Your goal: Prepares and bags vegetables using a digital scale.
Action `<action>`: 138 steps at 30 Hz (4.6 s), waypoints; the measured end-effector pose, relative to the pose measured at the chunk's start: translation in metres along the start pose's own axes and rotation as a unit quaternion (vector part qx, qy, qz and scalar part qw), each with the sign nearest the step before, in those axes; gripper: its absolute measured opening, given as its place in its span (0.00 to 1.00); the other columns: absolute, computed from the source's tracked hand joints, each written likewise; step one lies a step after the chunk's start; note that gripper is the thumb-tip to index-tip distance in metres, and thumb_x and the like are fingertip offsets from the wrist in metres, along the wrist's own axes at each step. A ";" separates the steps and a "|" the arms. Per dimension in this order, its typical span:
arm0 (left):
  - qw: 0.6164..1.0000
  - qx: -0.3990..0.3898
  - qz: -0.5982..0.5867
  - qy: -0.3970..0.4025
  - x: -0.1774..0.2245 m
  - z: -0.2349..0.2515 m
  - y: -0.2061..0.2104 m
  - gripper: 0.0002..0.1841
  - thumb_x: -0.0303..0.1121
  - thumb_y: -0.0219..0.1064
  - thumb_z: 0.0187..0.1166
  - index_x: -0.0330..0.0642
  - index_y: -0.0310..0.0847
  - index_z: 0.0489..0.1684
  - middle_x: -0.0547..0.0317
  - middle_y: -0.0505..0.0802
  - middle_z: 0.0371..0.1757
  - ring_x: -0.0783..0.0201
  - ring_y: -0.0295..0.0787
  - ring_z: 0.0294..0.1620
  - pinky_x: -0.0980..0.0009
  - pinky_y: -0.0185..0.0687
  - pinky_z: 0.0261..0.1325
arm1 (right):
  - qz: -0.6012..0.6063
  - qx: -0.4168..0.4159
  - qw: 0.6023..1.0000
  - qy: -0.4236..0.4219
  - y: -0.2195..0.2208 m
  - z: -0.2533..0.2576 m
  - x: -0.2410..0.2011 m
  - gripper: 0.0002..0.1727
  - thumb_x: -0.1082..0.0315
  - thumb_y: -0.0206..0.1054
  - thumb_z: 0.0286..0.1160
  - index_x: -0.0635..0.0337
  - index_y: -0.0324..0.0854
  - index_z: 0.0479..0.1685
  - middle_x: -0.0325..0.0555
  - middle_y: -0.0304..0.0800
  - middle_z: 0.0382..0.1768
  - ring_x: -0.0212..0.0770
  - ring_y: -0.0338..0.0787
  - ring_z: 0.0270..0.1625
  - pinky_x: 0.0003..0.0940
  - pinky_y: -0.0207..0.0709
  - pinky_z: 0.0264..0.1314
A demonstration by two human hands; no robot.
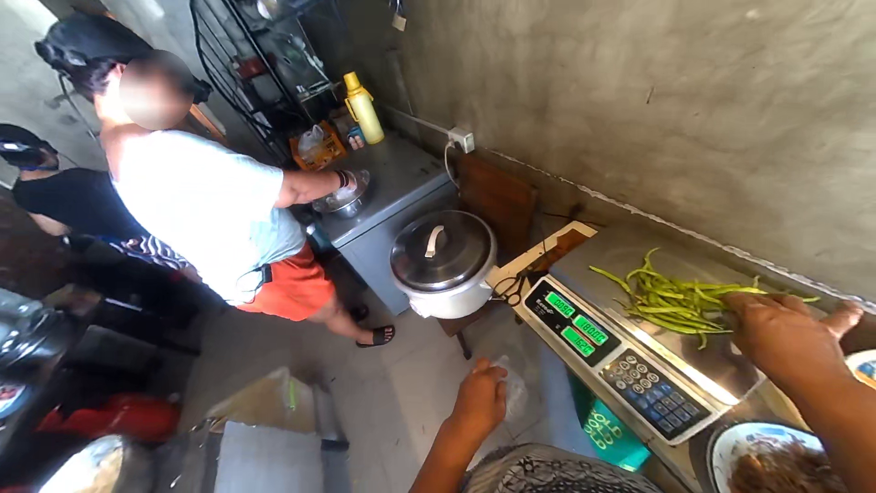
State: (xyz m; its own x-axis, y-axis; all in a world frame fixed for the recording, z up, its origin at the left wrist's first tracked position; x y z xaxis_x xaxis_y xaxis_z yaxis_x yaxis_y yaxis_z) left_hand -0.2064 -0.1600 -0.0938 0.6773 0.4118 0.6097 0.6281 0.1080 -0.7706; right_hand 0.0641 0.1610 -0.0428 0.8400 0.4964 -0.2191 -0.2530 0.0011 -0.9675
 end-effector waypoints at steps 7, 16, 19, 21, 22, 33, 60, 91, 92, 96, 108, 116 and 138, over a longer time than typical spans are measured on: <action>1.000 -0.020 0.003 0.000 0.004 0.003 0.010 0.17 0.30 0.57 0.85 0.36 0.86 0.66 0.38 0.86 0.68 0.47 0.87 0.66 0.55 0.82 0.71 | -0.086 -0.091 0.992 -0.015 -0.009 0.008 -0.002 0.19 0.71 0.74 0.75 0.61 0.86 0.66 0.69 0.86 0.66 0.78 0.72 0.79 0.89 0.42 0.78; 0.995 -0.082 0.055 -0.020 0.005 0.006 0.024 0.19 0.33 0.57 0.87 0.37 0.84 0.69 0.40 0.84 0.73 0.46 0.85 0.70 0.51 0.80 0.74 | -0.061 -0.204 0.976 0.047 -0.034 -0.005 -0.008 0.16 0.66 0.64 0.86 0.65 0.84 0.63 0.75 0.86 0.60 0.79 0.84 0.66 0.80 0.72 0.61; 0.991 -0.109 0.077 -0.019 0.004 0.007 0.028 0.19 0.34 0.57 0.87 0.37 0.83 0.70 0.40 0.83 0.75 0.46 0.84 0.72 0.50 0.79 0.75 | -0.052 -0.198 0.977 0.067 -0.041 -0.008 -0.007 0.17 0.66 0.63 0.87 0.63 0.83 0.68 0.76 0.86 0.62 0.79 0.83 0.68 0.80 0.71 0.64; 0.989 -0.123 0.082 -0.017 0.004 0.005 0.030 0.20 0.35 0.57 0.88 0.37 0.83 0.71 0.40 0.82 0.75 0.46 0.84 0.72 0.50 0.78 0.75 | -0.025 -0.185 0.980 0.073 -0.043 -0.010 -0.004 0.18 0.66 0.63 0.87 0.61 0.83 0.70 0.75 0.86 0.62 0.79 0.83 0.68 0.81 0.70 0.64; 0.988 -0.126 0.083 -0.016 0.004 0.006 0.031 0.20 0.35 0.57 0.87 0.37 0.83 0.71 0.40 0.82 0.75 0.46 0.84 0.72 0.50 0.79 0.75 | -0.002 -0.175 0.982 0.074 -0.045 -0.011 -0.003 0.18 0.67 0.63 0.87 0.59 0.82 0.72 0.75 0.86 0.63 0.79 0.82 0.68 0.81 0.69 0.65; 0.983 -0.153 0.101 -0.004 -0.004 -0.001 0.043 0.20 0.37 0.58 0.88 0.36 0.84 0.69 0.40 0.83 0.73 0.44 0.84 0.71 0.48 0.79 0.73 | 0.262 -0.065 0.959 0.085 -0.038 -0.038 0.016 0.18 0.73 0.59 0.87 0.59 0.81 0.71 0.70 0.88 0.52 0.64 0.88 0.47 0.69 0.77 0.53; 0.973 -0.180 0.147 0.004 -0.001 0.007 0.056 0.20 0.39 0.61 0.87 0.38 0.85 0.69 0.38 0.84 0.73 0.43 0.86 0.69 0.47 0.81 0.73 | 0.163 0.118 0.939 0.278 -0.089 -0.098 0.081 0.15 0.71 0.59 0.86 0.59 0.85 0.65 0.71 0.90 0.52 0.76 0.88 0.53 0.81 0.75 0.51; 0.974 -0.170 0.138 -0.054 -0.018 0.002 0.042 0.20 0.38 0.59 0.89 0.36 0.83 0.70 0.38 0.83 0.73 0.45 0.85 0.69 0.50 0.79 0.74 | 0.179 -0.007 0.984 0.024 -0.089 0.029 -0.006 0.13 0.68 0.60 0.87 0.61 0.89 0.57 0.61 0.93 0.54 0.61 0.91 0.60 0.66 0.77 0.67; 0.974 -0.170 0.141 -0.052 -0.016 0.004 0.039 0.20 0.39 0.59 0.89 0.36 0.83 0.70 0.38 0.83 0.73 0.45 0.85 0.70 0.50 0.79 0.74 | 0.180 -0.015 0.983 0.017 -0.088 0.036 -0.008 0.13 0.69 0.60 0.86 0.61 0.89 0.57 0.60 0.93 0.54 0.61 0.91 0.60 0.66 0.77 0.67; 0.976 -0.157 0.147 -0.040 -0.012 0.011 0.030 0.20 0.38 0.58 0.89 0.36 0.83 0.70 0.38 0.84 0.72 0.45 0.84 0.70 0.51 0.78 0.75 | 0.173 -0.065 0.983 -0.018 -0.070 0.052 -0.022 0.12 0.73 0.61 0.85 0.63 0.89 0.54 0.61 0.92 0.54 0.62 0.90 0.60 0.67 0.77 0.68; 0.971 -0.185 0.131 -0.073 -0.023 -0.014 0.040 0.20 0.39 0.58 0.88 0.37 0.83 0.70 0.40 0.81 0.76 0.45 0.84 0.71 0.47 0.80 0.73 | 0.111 -0.049 0.992 0.039 0.010 0.063 -0.058 0.20 0.55 0.63 0.87 0.67 0.87 0.52 0.78 0.87 0.52 0.83 0.83 0.60 0.87 0.66 0.58; 0.977 -0.168 0.103 -0.081 -0.030 -0.025 0.037 0.20 0.38 0.58 0.88 0.35 0.83 0.69 0.38 0.82 0.75 0.42 0.84 0.70 0.44 0.80 0.71 | 0.101 -0.167 0.980 0.042 0.039 0.092 -0.090 0.58 0.24 0.71 0.61 0.57 0.66 0.88 0.83 0.70 0.76 0.84 0.65 0.81 0.88 0.44 0.78; 0.979 -0.161 0.082 -0.092 -0.045 -0.034 0.054 0.19 0.36 0.60 0.87 0.33 0.84 0.66 0.38 0.81 0.75 0.38 0.83 0.70 0.39 0.80 0.67 | 0.139 -0.079 0.987 0.016 0.045 0.095 -0.083 0.29 0.68 0.57 0.87 0.68 0.61 0.86 0.83 0.72 0.74 0.81 0.75 0.76 0.79 0.66 0.73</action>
State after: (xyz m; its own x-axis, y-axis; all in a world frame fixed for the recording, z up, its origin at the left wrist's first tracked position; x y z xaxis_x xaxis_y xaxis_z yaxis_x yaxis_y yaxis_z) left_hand -0.1900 -0.2038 -0.1562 0.7166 0.5597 0.4162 0.6253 -0.2512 -0.7388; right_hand -0.0620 0.2024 -0.0560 0.7645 0.4306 -0.4797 -0.3991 -0.2682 -0.8768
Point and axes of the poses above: each hand's wrist, its own z-axis towards the middle knuckle, its own y-axis out of the palm, x = y × z, the point moved 5 cm from there along z, towards the middle knuckle
